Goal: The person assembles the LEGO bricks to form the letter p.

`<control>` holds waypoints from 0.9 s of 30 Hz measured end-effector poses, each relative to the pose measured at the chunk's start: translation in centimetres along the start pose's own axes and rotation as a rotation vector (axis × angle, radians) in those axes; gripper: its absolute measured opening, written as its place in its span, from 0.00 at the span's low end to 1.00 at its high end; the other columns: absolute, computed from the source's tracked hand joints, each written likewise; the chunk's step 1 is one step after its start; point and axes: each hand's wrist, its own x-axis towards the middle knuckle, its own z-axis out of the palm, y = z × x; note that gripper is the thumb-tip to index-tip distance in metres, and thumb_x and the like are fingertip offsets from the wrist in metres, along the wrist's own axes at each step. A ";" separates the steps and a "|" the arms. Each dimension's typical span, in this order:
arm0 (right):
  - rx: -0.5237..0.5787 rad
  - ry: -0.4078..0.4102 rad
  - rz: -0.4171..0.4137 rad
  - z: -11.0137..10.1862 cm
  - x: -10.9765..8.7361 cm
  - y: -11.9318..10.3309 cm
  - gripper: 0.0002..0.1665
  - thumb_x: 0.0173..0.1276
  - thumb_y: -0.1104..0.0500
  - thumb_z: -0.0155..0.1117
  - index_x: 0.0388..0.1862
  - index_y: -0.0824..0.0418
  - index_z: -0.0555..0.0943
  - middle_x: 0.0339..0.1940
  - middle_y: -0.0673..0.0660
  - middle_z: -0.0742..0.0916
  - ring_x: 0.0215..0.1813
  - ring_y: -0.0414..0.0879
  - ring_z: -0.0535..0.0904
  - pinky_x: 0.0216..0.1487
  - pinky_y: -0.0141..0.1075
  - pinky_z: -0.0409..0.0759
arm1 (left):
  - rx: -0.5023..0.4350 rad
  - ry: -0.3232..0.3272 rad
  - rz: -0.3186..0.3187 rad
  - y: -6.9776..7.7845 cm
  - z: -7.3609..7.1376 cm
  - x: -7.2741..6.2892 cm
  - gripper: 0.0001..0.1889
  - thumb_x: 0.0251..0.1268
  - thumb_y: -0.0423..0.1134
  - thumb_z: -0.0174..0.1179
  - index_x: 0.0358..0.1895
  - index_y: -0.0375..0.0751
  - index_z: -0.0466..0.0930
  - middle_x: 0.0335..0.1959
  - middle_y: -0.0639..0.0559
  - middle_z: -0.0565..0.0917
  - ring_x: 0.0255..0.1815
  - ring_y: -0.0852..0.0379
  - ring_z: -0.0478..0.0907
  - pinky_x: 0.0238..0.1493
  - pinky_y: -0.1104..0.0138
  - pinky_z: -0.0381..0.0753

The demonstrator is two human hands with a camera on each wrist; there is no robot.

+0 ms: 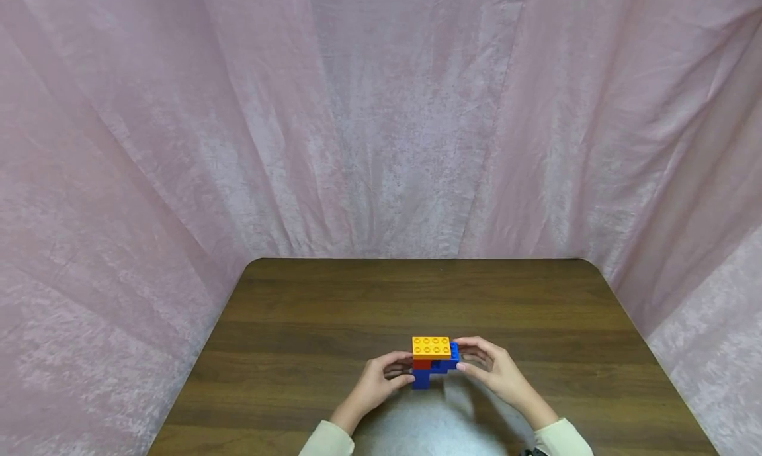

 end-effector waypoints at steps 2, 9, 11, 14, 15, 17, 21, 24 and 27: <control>-0.004 0.007 0.025 0.1 0.1 0.0 0.21 0.64 0.70 0.64 0.56 0.70 0.74 0.51 0.68 0.81 0.52 0.42 0.80 0.54 0.34 0.80 | 0.003 0.010 0.002 0.0 0.0 0.1 0.18 0.56 0.22 0.64 0.52 0.28 0.77 0.46 0.34 0.83 0.45 0.47 0.83 0.48 0.60 0.83; 0.027 0.043 0.008 0.2 1.2 0.2 0.20 0.64 0.71 0.63 0.55 0.74 0.75 0.49 0.69 0.81 0.51 0.41 0.80 0.53 0.33 0.81 | -0.034 0.018 -0.016 0.2 -0.5 0.4 0.18 0.59 0.29 0.65 0.53 0.32 0.78 0.47 0.38 0.83 0.46 0.52 0.82 0.50 0.63 0.82; 0.038 0.052 0.003 0.1 1.6 0.3 0.21 0.64 0.72 0.63 0.56 0.75 0.74 0.49 0.70 0.80 0.51 0.41 0.80 0.52 0.32 0.81 | -0.038 0.018 -0.019 0.4 -0.7 0.7 0.18 0.60 0.30 0.65 0.54 0.32 0.77 0.47 0.38 0.83 0.46 0.52 0.82 0.51 0.64 0.82; 0.058 0.071 0.032 0.1 2.2 0.3 0.21 0.65 0.71 0.62 0.57 0.75 0.74 0.49 0.70 0.80 0.50 0.42 0.81 0.51 0.30 0.81 | -0.049 0.021 -0.040 0.6 -1.0 1.1 0.18 0.61 0.31 0.64 0.55 0.32 0.77 0.48 0.39 0.82 0.48 0.50 0.81 0.52 0.64 0.81; 0.061 0.077 0.045 0.0 2.4 0.3 0.21 0.66 0.70 0.62 0.57 0.75 0.74 0.50 0.70 0.81 0.50 0.42 0.81 0.51 0.30 0.81 | -0.050 0.023 -0.043 0.6 -1.1 1.2 0.18 0.62 0.31 0.64 0.55 0.32 0.77 0.49 0.39 0.82 0.48 0.48 0.81 0.53 0.64 0.81; 0.064 0.094 0.087 0.0 2.8 0.3 0.21 0.66 0.68 0.63 0.58 0.72 0.75 0.50 0.68 0.81 0.49 0.43 0.81 0.50 0.30 0.81 | -0.052 0.030 -0.055 0.9 -1.2 1.4 0.18 0.63 0.31 0.63 0.56 0.32 0.76 0.50 0.39 0.82 0.49 0.46 0.80 0.54 0.64 0.80; 0.057 0.122 0.146 0.0 3.6 0.2 0.22 0.67 0.64 0.64 0.58 0.69 0.75 0.51 0.66 0.82 0.49 0.44 0.81 0.48 0.31 0.82 | -0.051 0.050 -0.087 1.8 -1.4 1.5 0.18 0.65 0.30 0.60 0.57 0.32 0.76 0.50 0.37 0.81 0.51 0.43 0.79 0.52 0.66 0.81; 0.048 0.143 0.171 0.0 4.1 0.3 0.22 0.67 0.63 0.64 0.58 0.70 0.75 0.51 0.65 0.83 0.48 0.44 0.82 0.48 0.31 0.82 | -0.076 0.068 -0.128 3.3 -1.5 1.5 0.18 0.65 0.31 0.60 0.57 0.31 0.76 0.50 0.37 0.81 0.51 0.43 0.79 0.51 0.67 0.81; 0.037 0.163 0.201 -0.1 4.7 0.6 0.22 0.67 0.62 0.64 0.58 0.69 0.76 0.50 0.65 0.83 0.48 0.43 0.82 0.47 0.30 0.82 | -0.100 0.088 -0.156 4.8 -1.6 1.6 0.18 0.66 0.31 0.61 0.57 0.29 0.76 0.51 0.36 0.80 0.51 0.42 0.78 0.52 0.67 0.81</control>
